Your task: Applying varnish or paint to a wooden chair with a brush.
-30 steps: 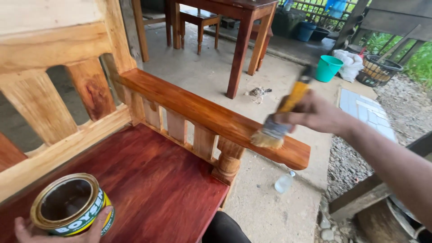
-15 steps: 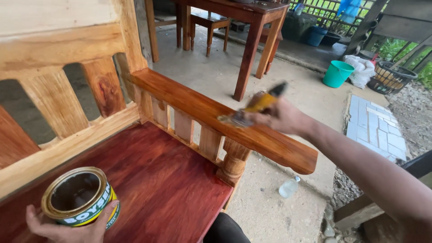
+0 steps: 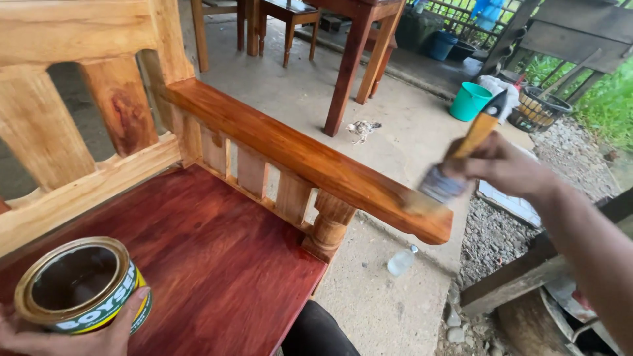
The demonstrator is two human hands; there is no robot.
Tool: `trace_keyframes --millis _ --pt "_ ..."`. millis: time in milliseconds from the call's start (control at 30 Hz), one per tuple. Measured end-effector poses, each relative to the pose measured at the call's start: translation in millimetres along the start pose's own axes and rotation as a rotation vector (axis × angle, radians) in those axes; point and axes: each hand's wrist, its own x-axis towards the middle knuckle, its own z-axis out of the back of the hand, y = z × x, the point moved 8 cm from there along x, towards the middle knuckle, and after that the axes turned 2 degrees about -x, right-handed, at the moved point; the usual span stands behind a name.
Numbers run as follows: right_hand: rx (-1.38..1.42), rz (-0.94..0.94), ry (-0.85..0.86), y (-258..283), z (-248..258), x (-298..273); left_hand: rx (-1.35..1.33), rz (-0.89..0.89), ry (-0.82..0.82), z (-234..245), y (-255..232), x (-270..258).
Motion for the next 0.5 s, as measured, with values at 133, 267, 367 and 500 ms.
trace_keyframes --millis 133,267,367,500 --pt "0.187 0.029 -0.167 26 -29 33 -0.07 0.614 1.121 -86 94 -28" --pt "0.018 0.051 -0.259 57 -34 10 -0.255 0.346 0.66 -84 93 -35" --pt "-0.057 0.053 -0.25 62 -36 -37 -0.446 0.398 0.438 -89 147 -63" --pt "-0.005 -0.125 -0.373 15 -13 -111 -0.455 0.373 0.473 -102 202 -49"
